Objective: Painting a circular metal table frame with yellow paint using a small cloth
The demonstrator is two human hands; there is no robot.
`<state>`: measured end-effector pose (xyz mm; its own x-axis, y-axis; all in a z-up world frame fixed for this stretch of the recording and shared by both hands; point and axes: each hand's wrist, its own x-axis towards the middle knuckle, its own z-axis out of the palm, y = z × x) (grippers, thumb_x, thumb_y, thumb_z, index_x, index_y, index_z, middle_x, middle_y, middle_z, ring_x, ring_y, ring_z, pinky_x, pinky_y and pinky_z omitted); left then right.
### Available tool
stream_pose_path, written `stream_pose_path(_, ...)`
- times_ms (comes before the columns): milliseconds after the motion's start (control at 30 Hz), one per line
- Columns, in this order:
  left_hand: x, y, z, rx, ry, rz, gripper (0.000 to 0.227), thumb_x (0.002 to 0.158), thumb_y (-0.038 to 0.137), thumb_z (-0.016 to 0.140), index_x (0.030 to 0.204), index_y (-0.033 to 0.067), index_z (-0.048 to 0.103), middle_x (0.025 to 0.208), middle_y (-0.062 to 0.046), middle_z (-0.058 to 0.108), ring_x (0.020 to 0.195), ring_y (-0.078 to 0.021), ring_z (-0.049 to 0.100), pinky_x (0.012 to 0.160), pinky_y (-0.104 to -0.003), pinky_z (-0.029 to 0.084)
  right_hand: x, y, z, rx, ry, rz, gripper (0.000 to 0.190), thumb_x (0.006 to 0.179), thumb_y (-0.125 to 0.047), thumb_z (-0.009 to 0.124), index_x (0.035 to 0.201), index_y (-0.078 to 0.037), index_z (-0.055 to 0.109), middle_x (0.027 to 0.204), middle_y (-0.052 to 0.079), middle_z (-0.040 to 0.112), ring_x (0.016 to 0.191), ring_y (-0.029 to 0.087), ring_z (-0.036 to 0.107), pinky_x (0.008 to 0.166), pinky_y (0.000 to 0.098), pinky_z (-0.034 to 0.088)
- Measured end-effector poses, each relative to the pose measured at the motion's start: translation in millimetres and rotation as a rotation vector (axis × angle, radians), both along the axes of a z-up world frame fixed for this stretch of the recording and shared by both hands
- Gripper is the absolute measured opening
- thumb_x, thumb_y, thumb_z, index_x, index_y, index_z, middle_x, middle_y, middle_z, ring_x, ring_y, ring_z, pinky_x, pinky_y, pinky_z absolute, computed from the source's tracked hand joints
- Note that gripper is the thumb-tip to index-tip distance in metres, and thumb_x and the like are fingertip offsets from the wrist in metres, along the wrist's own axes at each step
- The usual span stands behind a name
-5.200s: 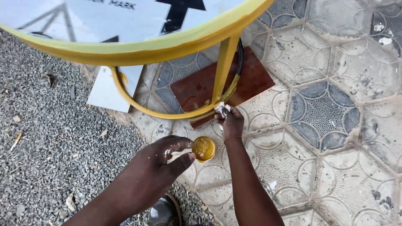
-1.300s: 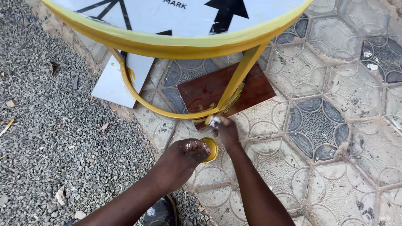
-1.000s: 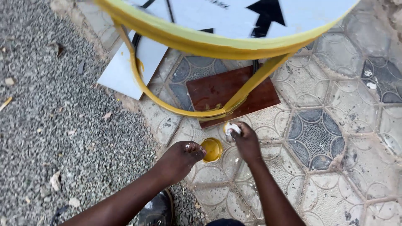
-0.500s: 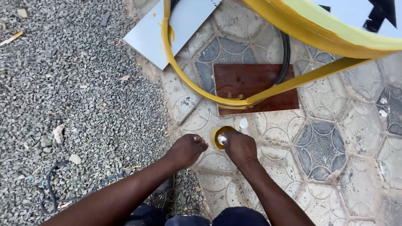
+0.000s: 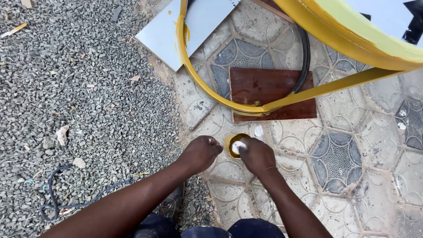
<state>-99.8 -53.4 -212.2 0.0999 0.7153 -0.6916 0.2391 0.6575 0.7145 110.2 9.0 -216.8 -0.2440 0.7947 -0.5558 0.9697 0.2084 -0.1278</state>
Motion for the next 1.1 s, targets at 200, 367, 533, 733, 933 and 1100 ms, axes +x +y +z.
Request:
stream_pose_path(200,34.1,0.1,-134.1,0.035,0.01,0.035,0.026,0.088,0.03,0.064,0.093,0.0113,0.082,0.079,-0.017,0.073,0.086,-0.0319,0.073,0.073,-0.037,0.053,60.7,24.7,-60.5,-0.247,0.533,-0.896,0.038,0.094,-0.019,0.048,0.119,-0.001,0.072,0.078,0.018,0.069,0.053,0.019,0.052,0.048,0.0264,0.038)
stream_pose_path(367,51.3,1.6,-182.9,0.859,0.684,-0.823,0.033,0.099,0.012,0.047,0.107,0.0079,0.079,0.107,-0.009,0.08,0.117,-0.0193,0.071,0.101,-0.033,0.048,57.8,23.7,-70.0,-0.303,0.715,-0.964,0.038,0.09,-0.011,0.06,0.122,0.01,0.063,0.069,0.016,0.059,0.036,0.013,0.043,0.03,0.0278,0.031)
stream_pose_path(533,59.8,-6.0,-187.0,0.513,0.211,-0.409,0.029,0.1,0.017,0.051,0.123,0.0071,0.065,0.122,-0.012,0.072,0.126,-0.0233,0.063,0.102,-0.038,0.047,30.5,7.1,-39.7,-0.252,0.663,-0.91,0.032,0.09,-0.01,0.061,0.112,0.013,0.065,0.07,0.019,0.061,0.033,0.02,0.049,0.029,0.0326,0.038)
stream_pose_path(733,72.5,-11.5,-188.5,-0.097,-0.57,0.275,0.055,0.101,0.026,0.057,0.15,0.0062,0.04,0.147,-0.016,0.057,0.142,-0.0299,0.049,0.105,-0.049,0.046,26.0,7.3,-39.2,-0.33,0.801,-0.931,0.031,0.086,-0.004,0.063,0.111,0.014,0.062,0.069,0.02,0.06,0.029,0.019,0.045,0.026,0.029,0.029)
stream_pose_path(933,60.8,-4.7,-130.8,-0.165,-0.586,0.465,0.051,0.092,0.015,0.066,0.141,0.0073,0.057,0.113,-0.01,0.069,0.103,-0.0187,0.07,0.077,-0.028,0.055,24.0,7.0,-25.0,-0.56,0.978,-1.124,0.024,0.078,-0.009,0.059,0.099,0.003,0.062,0.063,0.01,0.053,0.03,0.013,0.038,0.028,0.0222,0.023)
stream_pose_path(1100,58.6,13.0,-85.1,0.077,-0.493,0.426,0.033,0.082,-0.003,0.073,0.114,0.0055,0.076,0.095,-0.008,0.074,0.084,-0.0108,0.066,0.074,-0.024,0.052,28.5,8.8,-6.0,-0.748,1.098,-1.197,0.021,0.084,-0.014,0.054,0.099,-0.001,0.06,0.068,0.006,0.046,0.036,0.01,0.037,0.033,0.0195,0.022)
